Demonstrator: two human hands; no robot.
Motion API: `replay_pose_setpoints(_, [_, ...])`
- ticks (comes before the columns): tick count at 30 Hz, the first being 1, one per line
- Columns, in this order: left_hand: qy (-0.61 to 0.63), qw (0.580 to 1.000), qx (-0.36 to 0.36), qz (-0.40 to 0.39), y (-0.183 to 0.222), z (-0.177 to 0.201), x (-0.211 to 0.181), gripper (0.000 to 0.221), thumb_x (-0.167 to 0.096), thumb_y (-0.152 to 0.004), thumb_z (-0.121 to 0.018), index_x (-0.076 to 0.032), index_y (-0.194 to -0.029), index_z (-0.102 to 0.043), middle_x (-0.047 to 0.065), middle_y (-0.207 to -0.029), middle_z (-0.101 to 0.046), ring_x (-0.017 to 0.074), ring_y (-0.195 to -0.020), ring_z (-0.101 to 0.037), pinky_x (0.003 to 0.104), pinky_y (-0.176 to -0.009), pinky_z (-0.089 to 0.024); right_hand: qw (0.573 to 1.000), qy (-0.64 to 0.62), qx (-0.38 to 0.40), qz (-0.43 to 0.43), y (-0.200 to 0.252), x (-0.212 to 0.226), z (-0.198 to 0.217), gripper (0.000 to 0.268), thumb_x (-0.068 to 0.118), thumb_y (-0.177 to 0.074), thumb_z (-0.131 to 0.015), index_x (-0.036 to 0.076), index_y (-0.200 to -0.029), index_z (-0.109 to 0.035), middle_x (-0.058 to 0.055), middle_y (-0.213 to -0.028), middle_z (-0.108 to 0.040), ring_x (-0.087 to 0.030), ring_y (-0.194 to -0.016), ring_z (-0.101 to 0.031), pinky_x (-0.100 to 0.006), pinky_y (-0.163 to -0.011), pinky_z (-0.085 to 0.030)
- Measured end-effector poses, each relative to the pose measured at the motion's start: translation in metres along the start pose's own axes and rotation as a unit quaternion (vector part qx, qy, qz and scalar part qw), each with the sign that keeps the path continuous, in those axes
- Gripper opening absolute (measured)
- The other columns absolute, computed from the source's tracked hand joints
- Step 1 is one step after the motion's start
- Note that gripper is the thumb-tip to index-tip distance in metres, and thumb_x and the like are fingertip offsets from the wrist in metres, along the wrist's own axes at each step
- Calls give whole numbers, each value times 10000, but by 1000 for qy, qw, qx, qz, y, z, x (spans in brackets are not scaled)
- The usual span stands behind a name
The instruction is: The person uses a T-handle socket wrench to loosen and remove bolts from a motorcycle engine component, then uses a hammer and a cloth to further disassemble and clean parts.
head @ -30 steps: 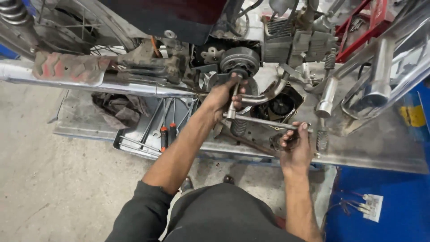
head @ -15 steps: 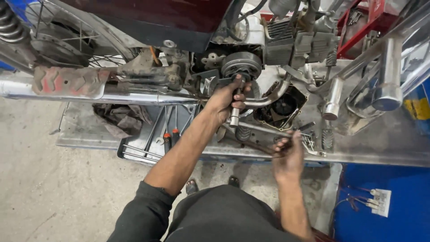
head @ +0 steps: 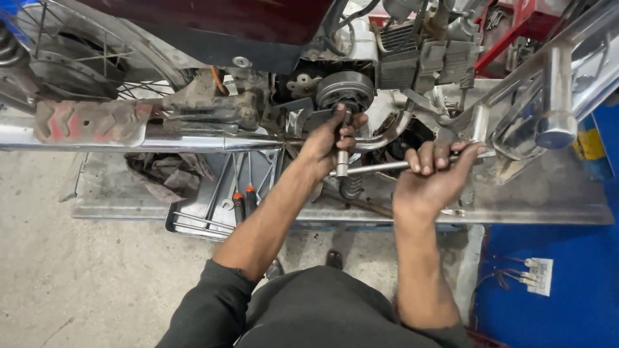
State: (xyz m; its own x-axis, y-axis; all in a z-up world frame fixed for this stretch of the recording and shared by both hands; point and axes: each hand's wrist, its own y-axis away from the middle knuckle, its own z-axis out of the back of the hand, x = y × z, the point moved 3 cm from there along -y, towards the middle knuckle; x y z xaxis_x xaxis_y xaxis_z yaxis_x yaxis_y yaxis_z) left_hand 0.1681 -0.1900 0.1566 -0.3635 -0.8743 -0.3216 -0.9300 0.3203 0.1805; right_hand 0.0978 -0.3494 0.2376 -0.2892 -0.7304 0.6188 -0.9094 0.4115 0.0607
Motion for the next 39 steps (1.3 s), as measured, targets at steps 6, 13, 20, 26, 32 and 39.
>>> replay_pose_setpoints(6, [-30, 999, -13, -10, -5, 9, 5, 368, -329, -1030, -566, 17, -1149, -530, 237, -1102, -677, 24, -636, -544, 110, -495, -441, 992, -48, -77, 84, -8, -4, -22, 364, 450, -943, -553, 196, -716, -423, 99, -591, -176, -50, -442, -188, -176, -357, -166])
replay_pose_setpoints(13, [-105, 992, -62, 15, 5, 0, -4, 469, -401, -1037, -503, 16, -1234, -589, 198, -1145, -697, 108, -718, -631, 204, -562, -549, 989, -14, -63, 133, -5, 1, -36, 378, 491, -955, -484, 223, -701, -402, 104, -569, -174, -53, -430, -164, -195, -344, -149])
replay_pose_setpoints(20, [-86, 994, -70, 16, 12, -2, -7, 418, -345, -1021, -553, 31, -1198, -597, 216, -1125, -701, 122, -728, -661, 210, -575, -575, 986, 23, -34, 162, -9, -3, -24, 393, 547, -956, -441, 239, -729, -351, 93, -571, -104, -59, -409, -107, -201, -323, -145])
replay_pose_setpoints(26, [-156, 979, -115, -68, 24, -18, -1, 446, -410, -966, -615, 15, -1093, -656, 184, -969, -723, 175, -773, -705, 255, -639, -602, 984, 56, -4, 169, -10, 1, -27, 406, 549, -963, -441, 231, -729, -347, 77, -533, -107, -69, -367, -106, -220, -293, -159])
replay_pose_setpoints(32, [-748, 470, 117, -455, 50, -37, 49, 559, -605, -828, -681, -145, -1143, -651, 97, -1044, -664, 269, -995, -671, 393, -880, -576, 981, 71, 61, 170, -15, 3, -18, 376, 524, -1010, -390, 245, -767, -324, 73, -536, -99, -69, -360, -116, -225, -291, -197])
replay_pose_setpoints(39, [-871, 425, 155, -190, 35, -71, 17, 411, -492, -859, -557, -137, -676, -653, 117, -571, -668, 381, -651, -713, 469, -621, -560, 981, 85, 143, 101, -37, 12, -14, 415, 539, -1007, -361, 215, -750, -326, 44, -494, -96, -104, -332, -136, -256, -284, -258])
